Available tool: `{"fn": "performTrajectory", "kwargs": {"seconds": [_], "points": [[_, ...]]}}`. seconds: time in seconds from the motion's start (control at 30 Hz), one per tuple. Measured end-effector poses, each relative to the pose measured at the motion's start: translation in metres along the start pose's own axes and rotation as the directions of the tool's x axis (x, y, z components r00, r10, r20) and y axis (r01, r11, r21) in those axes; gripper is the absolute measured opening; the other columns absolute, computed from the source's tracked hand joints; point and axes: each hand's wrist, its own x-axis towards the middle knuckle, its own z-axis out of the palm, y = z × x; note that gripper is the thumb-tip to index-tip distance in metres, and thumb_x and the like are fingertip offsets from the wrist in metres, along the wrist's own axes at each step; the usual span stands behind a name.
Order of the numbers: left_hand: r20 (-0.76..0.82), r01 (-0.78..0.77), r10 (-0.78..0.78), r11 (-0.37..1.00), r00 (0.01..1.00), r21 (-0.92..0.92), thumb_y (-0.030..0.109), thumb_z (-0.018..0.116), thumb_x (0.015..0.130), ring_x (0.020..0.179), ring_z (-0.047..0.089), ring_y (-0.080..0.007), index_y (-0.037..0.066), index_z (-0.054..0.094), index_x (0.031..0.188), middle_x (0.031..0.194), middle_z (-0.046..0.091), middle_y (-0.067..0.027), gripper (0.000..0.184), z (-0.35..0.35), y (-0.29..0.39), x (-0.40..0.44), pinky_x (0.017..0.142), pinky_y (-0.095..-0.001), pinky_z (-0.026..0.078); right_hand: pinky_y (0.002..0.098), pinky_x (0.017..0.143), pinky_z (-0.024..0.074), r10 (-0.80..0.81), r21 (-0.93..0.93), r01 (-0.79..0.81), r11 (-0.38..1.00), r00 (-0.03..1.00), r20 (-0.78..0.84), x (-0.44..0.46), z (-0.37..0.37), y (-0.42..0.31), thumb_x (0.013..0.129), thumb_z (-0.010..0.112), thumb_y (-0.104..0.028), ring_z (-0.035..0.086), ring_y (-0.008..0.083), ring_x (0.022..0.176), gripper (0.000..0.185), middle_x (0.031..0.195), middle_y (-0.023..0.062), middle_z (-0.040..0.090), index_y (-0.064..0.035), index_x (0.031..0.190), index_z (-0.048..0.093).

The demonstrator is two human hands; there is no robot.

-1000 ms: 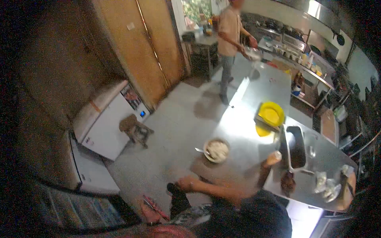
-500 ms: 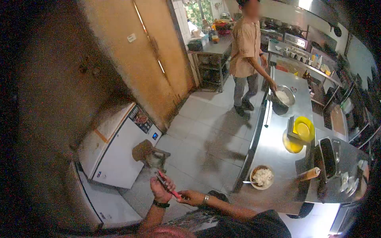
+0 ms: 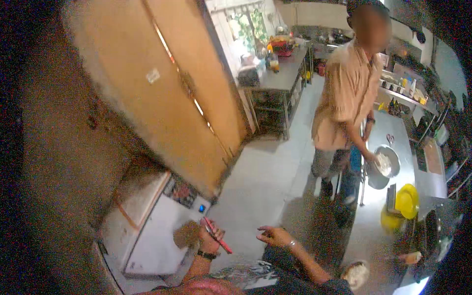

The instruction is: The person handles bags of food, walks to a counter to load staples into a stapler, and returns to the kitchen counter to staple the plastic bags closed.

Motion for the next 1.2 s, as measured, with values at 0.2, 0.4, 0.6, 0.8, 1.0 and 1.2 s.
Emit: {"fn": "performTrajectory", "kwargs": {"seconds": [0.2,0.4,0.6,0.8,1.0,1.2], "points": [[-0.03,-0.099,0.106,0.979,0.994,0.179,0.018,0.062,0.093,0.043,0.04,-0.0062,0.01,0.059,0.105,0.068,0.052,0.0008,0.015,0.011,0.078,0.158,0.033,-0.0209,0.028,0.0395,0.08,0.0549,-0.087,-0.034,0.083,0.996,0.984,-0.155,0.134,-0.105,-0.046,0.092,0.061,-0.043,0.07,0.0284,0.091,0.05,0.104,0.0129,0.071,-0.0082,0.128,0.056],[-0.03,-0.344,0.364,0.903,0.931,0.258,0.008,0.062,0.081,0.046,0.052,-0.0094,0.003,0.059,0.106,0.091,0.068,-0.0055,0.026,0.07,0.188,0.318,0.034,-0.0203,0.034,0.0411,0.08,0.0543,-0.165,-0.013,0.167,0.986,0.958,-0.235,0.235,-0.167,-0.067,0.092,0.061,-0.038,0.069,0.0319,0.088,0.045,0.101,0.0138,0.071,-0.0091,0.127,0.058],[0.038,-0.605,0.619,0.751,0.785,0.267,-0.002,0.049,0.08,0.047,0.047,-0.0094,0.004,0.058,0.121,0.092,0.067,-0.0103,0.043,0.122,0.331,0.532,0.035,-0.0187,0.032,0.0405,0.082,0.0539,-0.055,0.043,0.071,0.997,0.949,-0.311,0.327,-0.204,-0.032,0.091,0.062,-0.036,0.069,0.0333,0.091,0.042,0.101,0.016,0.071,-0.0096,0.123,0.061],[0.056,-0.742,0.807,0.51,0.588,0.435,0.014,0.059,0.084,0.052,0.048,-0.011,0.009,0.056,0.13,0.109,0.067,-0.0062,0.045,0.251,0.475,0.692,0.041,-0.0229,0.034,0.0362,0.075,0.056,0.075,0.058,-0.052,0.997,0.857,-0.509,0.392,-0.268,-0.012,0.089,0.067,-0.027,0.071,0.0257,0.081,0.037,0.095,0.0147,0.072,-0.0063,0.12,0.062],[0.035,-0.674,0.887,0.323,0.46,0.665,0.009,0.054,0.084,0.081,0.06,-0.0158,0.006,0.053,0.131,0.113,0.063,-0.0072,0.047,0.334,0.549,0.782,0.058,-0.0279,0.046,0.0344,0.073,0.056,0.17,0.139,-0.102,0.985,0.716,-0.678,0.434,-0.329,0.011,0.087,0.07,-0.025,0.07,0.0232,0.077,0.04,0.091,0.0161,0.072,-0.0028,0.118,0.062],[0.155,-0.886,0.952,0.176,0.264,0.43,0.0,0.054,0.077,0.066,0.059,-0.0171,0.003,0.057,0.117,0.09,0.059,-0.0038,0.04,0.313,0.58,0.863,0.054,-0.0299,0.047,0.0341,0.074,0.0561,0.209,0.168,-0.136,0.976,0.791,-0.576,0.476,-0.393,0.052,0.087,0.07,-0.027,0.071,0.0235,0.078,0.039,0.09,0.0156,0.072,-0.0032,0.118,0.064]]}}
